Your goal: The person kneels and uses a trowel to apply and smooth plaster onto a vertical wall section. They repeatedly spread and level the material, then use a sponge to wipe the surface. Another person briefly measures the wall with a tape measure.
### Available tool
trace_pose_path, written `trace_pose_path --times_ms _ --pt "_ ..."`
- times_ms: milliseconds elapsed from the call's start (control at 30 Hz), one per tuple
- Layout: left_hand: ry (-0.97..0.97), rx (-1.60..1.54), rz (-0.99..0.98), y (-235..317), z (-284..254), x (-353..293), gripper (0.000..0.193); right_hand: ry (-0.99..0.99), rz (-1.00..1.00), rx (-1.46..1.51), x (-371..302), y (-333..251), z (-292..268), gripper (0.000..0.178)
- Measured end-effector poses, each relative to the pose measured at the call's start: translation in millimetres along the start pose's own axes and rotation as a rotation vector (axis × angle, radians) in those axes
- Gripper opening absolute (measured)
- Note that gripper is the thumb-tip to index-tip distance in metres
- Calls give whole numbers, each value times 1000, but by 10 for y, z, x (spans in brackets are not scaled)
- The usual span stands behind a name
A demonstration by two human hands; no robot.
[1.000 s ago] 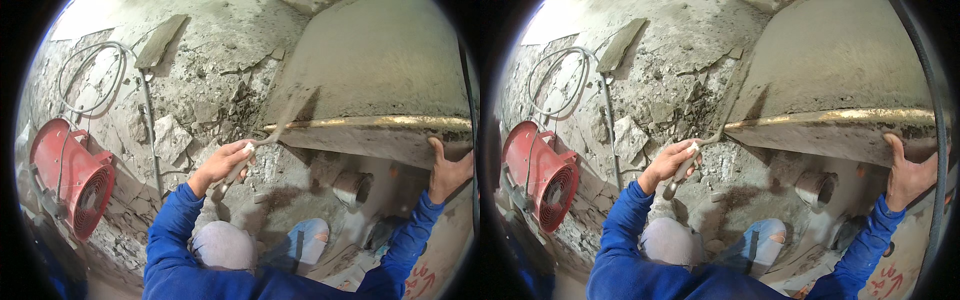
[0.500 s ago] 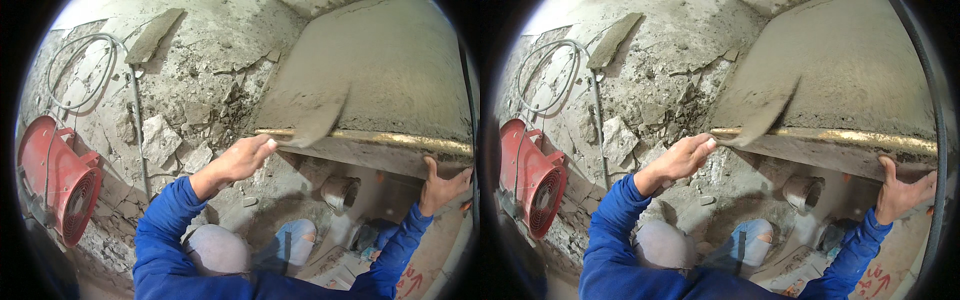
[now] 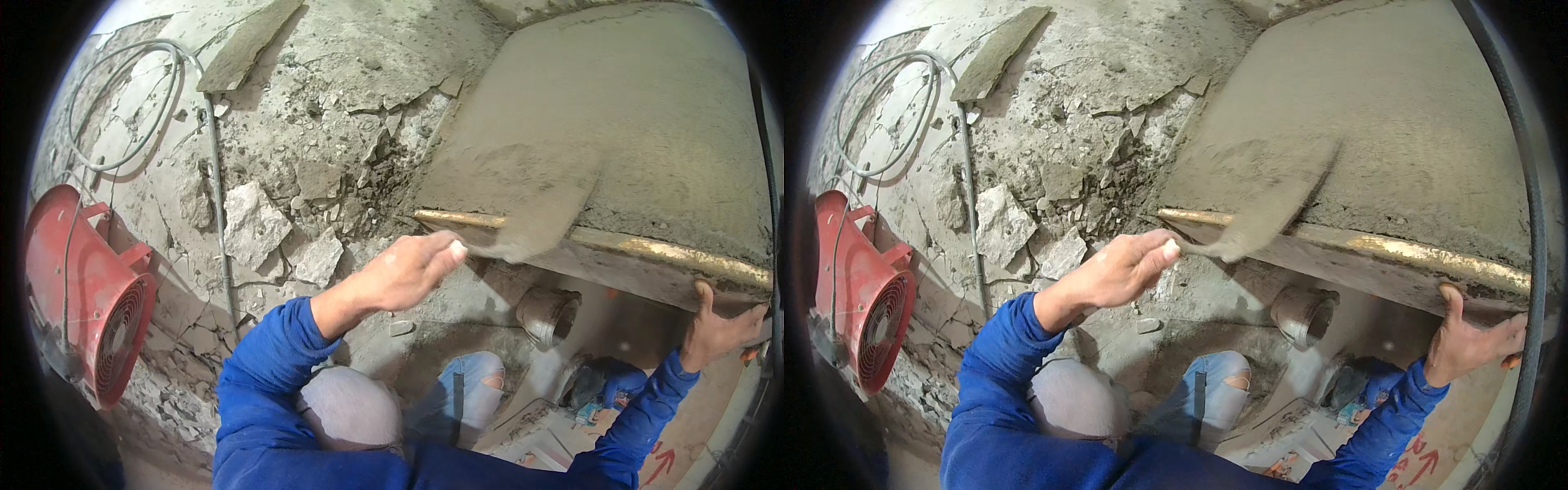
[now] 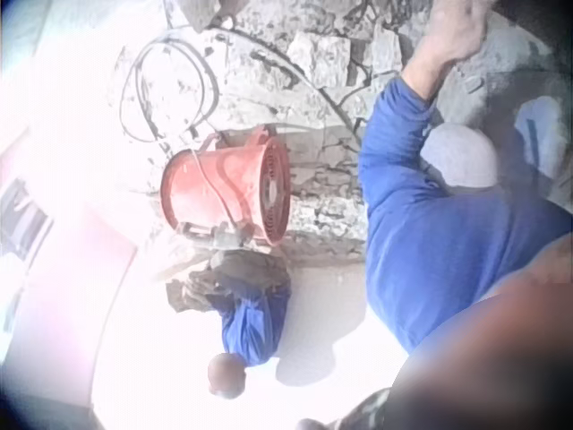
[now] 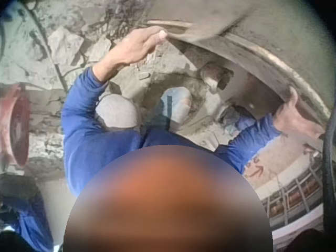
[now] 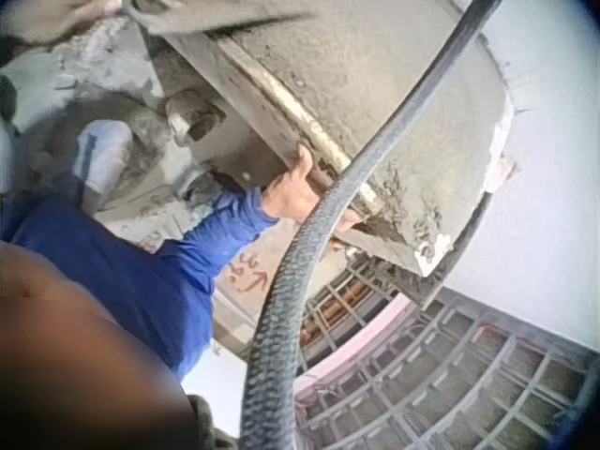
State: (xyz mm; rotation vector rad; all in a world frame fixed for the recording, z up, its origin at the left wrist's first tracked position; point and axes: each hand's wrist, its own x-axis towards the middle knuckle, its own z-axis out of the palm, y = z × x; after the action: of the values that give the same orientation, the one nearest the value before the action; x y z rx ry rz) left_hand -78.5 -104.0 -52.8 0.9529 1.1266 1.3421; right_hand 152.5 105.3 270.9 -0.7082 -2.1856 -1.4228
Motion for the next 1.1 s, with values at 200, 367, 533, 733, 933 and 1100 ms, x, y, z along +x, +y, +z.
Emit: trace_pose_path --times_ms 200,367,533,733,933,1100 --pt "-3 -201 -325 -377 -196 8 41 -32 16 -25 -18 19 -16 115" --pt "13 -82 -211 -221 -51 -75 42 -9 57 70 -20 9 4 118" --pt "-5 -27 -126 -265 4 -59 40 -28 94 98 -28 11 -9 110" --pt "87 -162 -593 -872 -237 55 42 -72 110 -26 -70 63 -12 108" --pt "39 -192 -351 -638 -153 -48 41 0 2 110 -73 174 17 110" --pt "9 -78 -140 -563 -66 74 44 -30 4 79 -93 240 22 116"
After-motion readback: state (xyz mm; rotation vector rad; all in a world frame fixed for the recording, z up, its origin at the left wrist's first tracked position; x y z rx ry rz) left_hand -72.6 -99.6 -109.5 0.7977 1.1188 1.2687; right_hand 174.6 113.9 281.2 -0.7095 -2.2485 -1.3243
